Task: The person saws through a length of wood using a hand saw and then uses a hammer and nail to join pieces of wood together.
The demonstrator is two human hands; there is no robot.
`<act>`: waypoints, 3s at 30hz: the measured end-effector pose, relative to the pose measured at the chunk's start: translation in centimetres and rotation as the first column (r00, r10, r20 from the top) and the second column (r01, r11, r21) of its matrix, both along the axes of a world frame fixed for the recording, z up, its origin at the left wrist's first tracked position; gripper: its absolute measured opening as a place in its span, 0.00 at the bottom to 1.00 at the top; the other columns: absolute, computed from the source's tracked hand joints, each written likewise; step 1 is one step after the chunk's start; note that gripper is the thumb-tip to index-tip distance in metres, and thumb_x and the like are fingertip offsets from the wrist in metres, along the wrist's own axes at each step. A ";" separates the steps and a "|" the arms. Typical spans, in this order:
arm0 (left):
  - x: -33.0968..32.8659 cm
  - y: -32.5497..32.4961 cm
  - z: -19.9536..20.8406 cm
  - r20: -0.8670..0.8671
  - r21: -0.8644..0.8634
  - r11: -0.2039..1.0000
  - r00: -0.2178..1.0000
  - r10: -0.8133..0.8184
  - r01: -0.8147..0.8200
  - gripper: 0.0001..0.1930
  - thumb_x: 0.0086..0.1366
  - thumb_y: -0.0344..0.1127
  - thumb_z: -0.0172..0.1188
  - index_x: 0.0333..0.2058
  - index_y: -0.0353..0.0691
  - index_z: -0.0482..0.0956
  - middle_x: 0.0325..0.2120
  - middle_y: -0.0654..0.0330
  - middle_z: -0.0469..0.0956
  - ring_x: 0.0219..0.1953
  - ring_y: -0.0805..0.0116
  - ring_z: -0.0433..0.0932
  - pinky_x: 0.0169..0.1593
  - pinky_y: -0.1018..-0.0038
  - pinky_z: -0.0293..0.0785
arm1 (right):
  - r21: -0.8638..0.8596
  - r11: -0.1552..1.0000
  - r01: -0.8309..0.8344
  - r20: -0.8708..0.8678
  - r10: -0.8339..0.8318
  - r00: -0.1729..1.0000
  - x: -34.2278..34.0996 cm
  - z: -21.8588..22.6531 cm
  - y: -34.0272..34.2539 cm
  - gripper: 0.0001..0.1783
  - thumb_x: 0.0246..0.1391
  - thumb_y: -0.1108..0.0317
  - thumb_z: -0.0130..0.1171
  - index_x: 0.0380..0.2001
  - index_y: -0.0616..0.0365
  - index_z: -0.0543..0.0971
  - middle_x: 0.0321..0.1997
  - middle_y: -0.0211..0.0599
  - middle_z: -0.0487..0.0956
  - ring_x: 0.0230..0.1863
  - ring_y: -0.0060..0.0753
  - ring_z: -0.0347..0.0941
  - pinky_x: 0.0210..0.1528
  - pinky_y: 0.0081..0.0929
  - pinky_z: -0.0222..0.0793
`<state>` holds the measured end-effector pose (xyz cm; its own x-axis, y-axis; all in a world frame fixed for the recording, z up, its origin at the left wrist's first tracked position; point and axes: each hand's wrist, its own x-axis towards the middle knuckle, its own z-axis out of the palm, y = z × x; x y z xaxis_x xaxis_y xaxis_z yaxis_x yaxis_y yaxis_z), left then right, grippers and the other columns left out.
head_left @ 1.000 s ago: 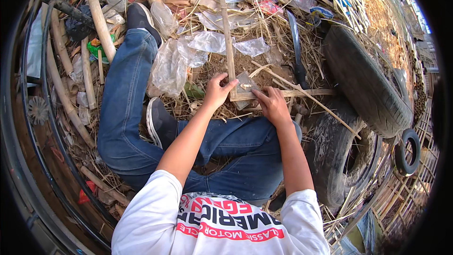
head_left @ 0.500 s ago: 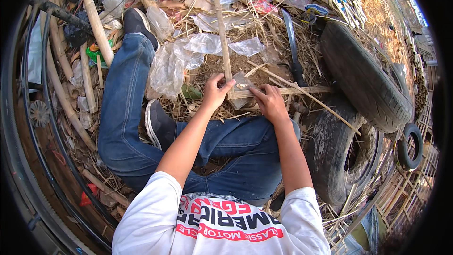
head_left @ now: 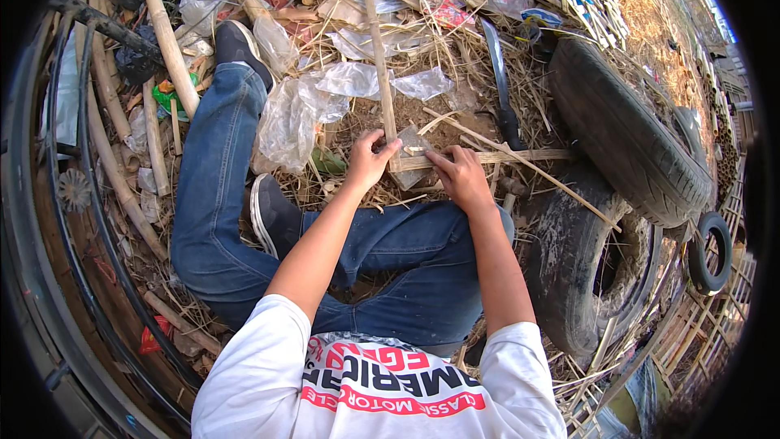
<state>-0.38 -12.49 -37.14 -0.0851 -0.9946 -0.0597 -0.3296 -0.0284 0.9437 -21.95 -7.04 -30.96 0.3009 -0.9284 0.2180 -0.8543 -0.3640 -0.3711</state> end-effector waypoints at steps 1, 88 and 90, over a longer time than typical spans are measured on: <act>0.0 0.0 0.1 0.010 0.020 1.000 1.000 -0.013 0.013 0.28 0.57 0.49 0.67 0.42 0.25 0.77 0.36 0.51 0.76 0.38 0.63 0.75 0.44 0.71 0.70 | 0.003 1.000 0.004 0.000 -0.004 1.000 -0.1 -0.1 0.0 0.19 0.47 0.69 0.62 0.46 0.45 0.81 0.38 0.39 0.75 0.42 0.43 0.70 0.48 0.38 0.66; -0.1 -0.7 -0.3 0.000 -0.004 0.999 0.999 -0.051 0.051 0.20 0.61 0.49 0.63 0.35 0.33 0.76 0.20 0.61 0.73 0.23 0.71 0.68 0.30 0.72 0.67 | 0.341 0.350 0.872 0.021 -0.931 0.365 -7.3 -2.4 30.0 0.06 0.49 0.70 0.61 0.27 0.61 0.79 0.24 0.40 0.78 0.25 0.34 0.75 0.31 0.31 0.71; -0.3 -0.5 0.0 0.006 -0.015 0.998 0.998 -0.056 0.056 0.21 0.61 0.48 0.63 0.33 0.32 0.75 0.18 0.62 0.70 0.22 0.71 0.66 0.29 0.71 0.65 | 0.270 0.400 0.876 0.226 -0.910 0.346 -5.6 0.7 27.6 0.04 0.50 0.75 0.62 0.27 0.65 0.77 0.19 0.34 0.77 0.19 0.18 0.69 0.24 0.21 0.67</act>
